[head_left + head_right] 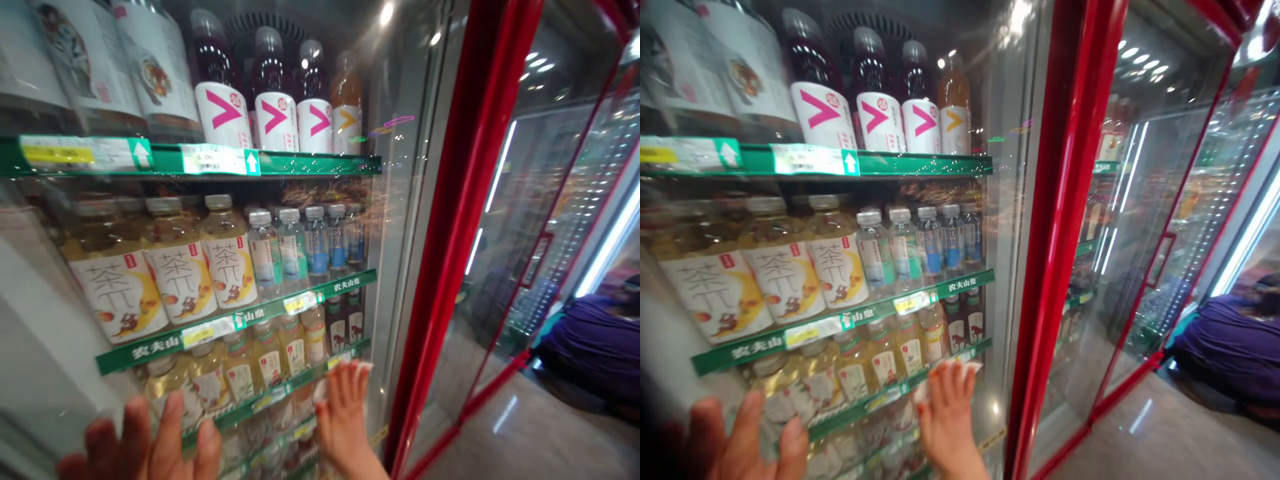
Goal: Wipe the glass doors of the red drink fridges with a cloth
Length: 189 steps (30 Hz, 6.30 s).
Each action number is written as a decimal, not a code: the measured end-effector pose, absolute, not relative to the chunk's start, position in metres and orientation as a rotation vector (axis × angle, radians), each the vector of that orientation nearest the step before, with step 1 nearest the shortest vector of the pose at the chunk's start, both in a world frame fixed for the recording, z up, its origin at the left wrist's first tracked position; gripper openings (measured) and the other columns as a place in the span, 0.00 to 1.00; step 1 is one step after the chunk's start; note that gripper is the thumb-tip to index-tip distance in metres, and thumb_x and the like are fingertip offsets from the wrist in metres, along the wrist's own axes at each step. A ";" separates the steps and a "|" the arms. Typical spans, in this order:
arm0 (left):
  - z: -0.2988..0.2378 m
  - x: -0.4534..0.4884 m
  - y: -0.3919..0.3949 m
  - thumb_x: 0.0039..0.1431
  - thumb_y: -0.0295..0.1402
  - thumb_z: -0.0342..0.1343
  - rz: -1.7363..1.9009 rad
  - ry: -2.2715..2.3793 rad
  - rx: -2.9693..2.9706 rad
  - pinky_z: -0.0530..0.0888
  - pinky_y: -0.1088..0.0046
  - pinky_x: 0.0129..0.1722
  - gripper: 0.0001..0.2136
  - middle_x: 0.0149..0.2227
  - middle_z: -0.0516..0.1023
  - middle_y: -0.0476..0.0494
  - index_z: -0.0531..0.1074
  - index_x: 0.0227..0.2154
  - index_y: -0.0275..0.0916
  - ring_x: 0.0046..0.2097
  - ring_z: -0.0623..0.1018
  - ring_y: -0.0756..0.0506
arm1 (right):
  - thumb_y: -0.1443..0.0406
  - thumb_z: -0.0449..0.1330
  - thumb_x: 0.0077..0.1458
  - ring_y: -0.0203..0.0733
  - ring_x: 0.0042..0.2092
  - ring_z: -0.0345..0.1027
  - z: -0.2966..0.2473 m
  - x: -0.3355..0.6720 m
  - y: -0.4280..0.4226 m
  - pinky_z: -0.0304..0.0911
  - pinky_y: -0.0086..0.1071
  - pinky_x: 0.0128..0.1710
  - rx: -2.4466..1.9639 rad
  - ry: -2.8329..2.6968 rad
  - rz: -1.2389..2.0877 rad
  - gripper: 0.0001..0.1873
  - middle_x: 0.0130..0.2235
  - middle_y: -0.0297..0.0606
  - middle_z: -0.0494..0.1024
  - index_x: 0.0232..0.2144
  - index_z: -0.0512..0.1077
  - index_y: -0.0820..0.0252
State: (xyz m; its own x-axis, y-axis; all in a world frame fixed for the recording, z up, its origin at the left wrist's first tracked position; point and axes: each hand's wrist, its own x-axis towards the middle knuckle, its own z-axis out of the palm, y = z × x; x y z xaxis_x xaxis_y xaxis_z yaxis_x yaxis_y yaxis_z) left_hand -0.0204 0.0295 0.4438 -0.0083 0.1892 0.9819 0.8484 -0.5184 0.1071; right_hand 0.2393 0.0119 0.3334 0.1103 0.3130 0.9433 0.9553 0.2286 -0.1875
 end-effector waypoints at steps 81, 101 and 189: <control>0.488 0.005 0.005 0.73 0.36 0.55 -1.364 -1.031 -1.572 0.44 0.56 0.83 0.33 0.82 0.49 0.52 0.54 0.77 0.45 0.82 0.49 0.43 | 0.55 0.52 0.74 0.57 0.83 0.28 0.508 0.270 0.010 0.32 0.60 0.82 -1.100 -1.673 -1.101 0.44 0.83 0.43 0.36 0.81 0.38 0.62; 0.486 0.004 0.005 0.70 0.35 0.58 -1.424 -1.029 -1.535 0.46 0.55 0.83 0.35 0.80 0.54 0.53 0.55 0.77 0.43 0.82 0.52 0.43 | 0.55 0.50 0.76 0.55 0.83 0.24 0.617 0.251 0.014 0.30 0.63 0.81 -0.983 -1.741 -1.132 0.41 0.83 0.38 0.35 0.81 0.37 0.58; 0.488 0.004 0.007 0.70 0.35 0.60 -1.441 -0.999 -1.536 0.45 0.56 0.83 0.35 0.80 0.53 0.54 0.56 0.77 0.43 0.82 0.51 0.44 | 0.55 0.45 0.76 0.63 0.83 0.24 0.541 0.244 0.016 0.33 0.74 0.78 -1.368 -1.170 -0.738 0.43 0.82 0.55 0.32 0.81 0.30 0.62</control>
State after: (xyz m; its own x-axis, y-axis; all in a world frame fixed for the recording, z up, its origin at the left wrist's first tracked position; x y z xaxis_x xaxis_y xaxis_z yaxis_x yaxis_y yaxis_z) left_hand 0.0044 0.0065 0.4881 0.0444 0.0293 0.9986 0.9250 -0.3788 -0.0300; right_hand 0.2439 0.0161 0.5410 0.3095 0.2250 0.9239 0.9306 0.1279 -0.3429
